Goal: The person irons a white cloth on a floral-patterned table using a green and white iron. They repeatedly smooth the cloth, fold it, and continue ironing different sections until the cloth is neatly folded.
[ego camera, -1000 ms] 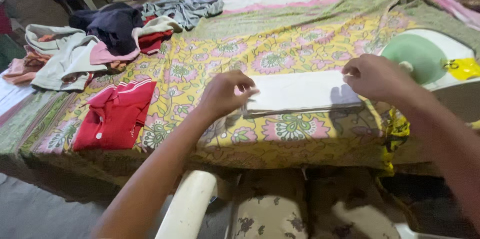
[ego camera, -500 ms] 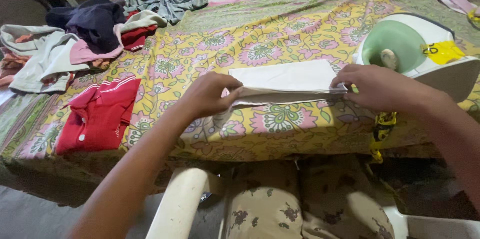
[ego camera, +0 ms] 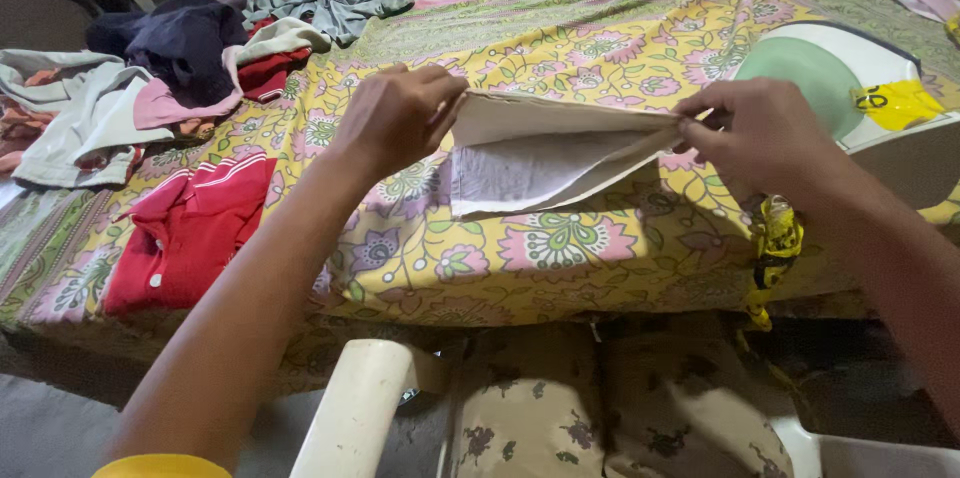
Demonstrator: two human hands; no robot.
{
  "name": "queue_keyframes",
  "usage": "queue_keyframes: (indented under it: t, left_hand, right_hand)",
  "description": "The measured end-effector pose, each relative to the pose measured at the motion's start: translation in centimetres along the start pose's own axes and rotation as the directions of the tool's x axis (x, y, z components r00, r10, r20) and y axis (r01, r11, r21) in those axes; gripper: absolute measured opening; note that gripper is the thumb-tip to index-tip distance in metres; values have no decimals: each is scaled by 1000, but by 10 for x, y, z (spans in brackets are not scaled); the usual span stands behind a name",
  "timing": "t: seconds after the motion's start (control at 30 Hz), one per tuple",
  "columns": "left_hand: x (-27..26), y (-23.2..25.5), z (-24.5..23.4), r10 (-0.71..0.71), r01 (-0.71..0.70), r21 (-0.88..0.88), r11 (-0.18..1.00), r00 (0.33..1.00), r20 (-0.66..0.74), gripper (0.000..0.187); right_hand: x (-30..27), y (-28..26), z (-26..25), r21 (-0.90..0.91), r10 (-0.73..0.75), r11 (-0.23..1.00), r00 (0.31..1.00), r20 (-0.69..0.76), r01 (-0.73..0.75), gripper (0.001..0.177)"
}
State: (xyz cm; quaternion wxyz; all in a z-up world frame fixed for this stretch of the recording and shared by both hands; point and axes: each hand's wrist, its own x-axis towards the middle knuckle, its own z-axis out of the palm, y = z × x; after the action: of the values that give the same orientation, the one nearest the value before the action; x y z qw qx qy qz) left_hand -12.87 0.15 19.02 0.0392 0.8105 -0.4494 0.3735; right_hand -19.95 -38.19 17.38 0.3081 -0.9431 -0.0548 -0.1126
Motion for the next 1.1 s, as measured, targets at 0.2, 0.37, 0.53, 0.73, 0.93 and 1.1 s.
queue_keyframes:
  t: [0.2,0.37,0.53,0.73,0.93,1.1]
  left_hand:
    - [-13,16,1,-144,163,-363,917,986,79,14]
    - [-39,34,6,-104,132,-355,926,990,98,14]
    - [-51,45,4,-168,203,-256,945,974,152,16]
    - [-52,51,2,-195,251,-256,934,955,224,17]
    - [-54,52,-2,-168,229,-263,937,957,238,19]
    - [-53,57,-9,-149,217,-286,933,959,242,20]
  right_hand:
    - [1,-2,-1,134,114,984,993,8,-114,26]
    - [-5,6,-5,-102,108,990,991,84,-99,28]
    - [-11,17,-9,-117,94,990,983,160,-76,29]
    - [-10,22,-13,-79,242,970,949,202,-231,30]
    - [-15,24,-10,-266,5,963,982,191,46,30]
    - [-24,22,-4,-258,-122,951,973,198,171,30]
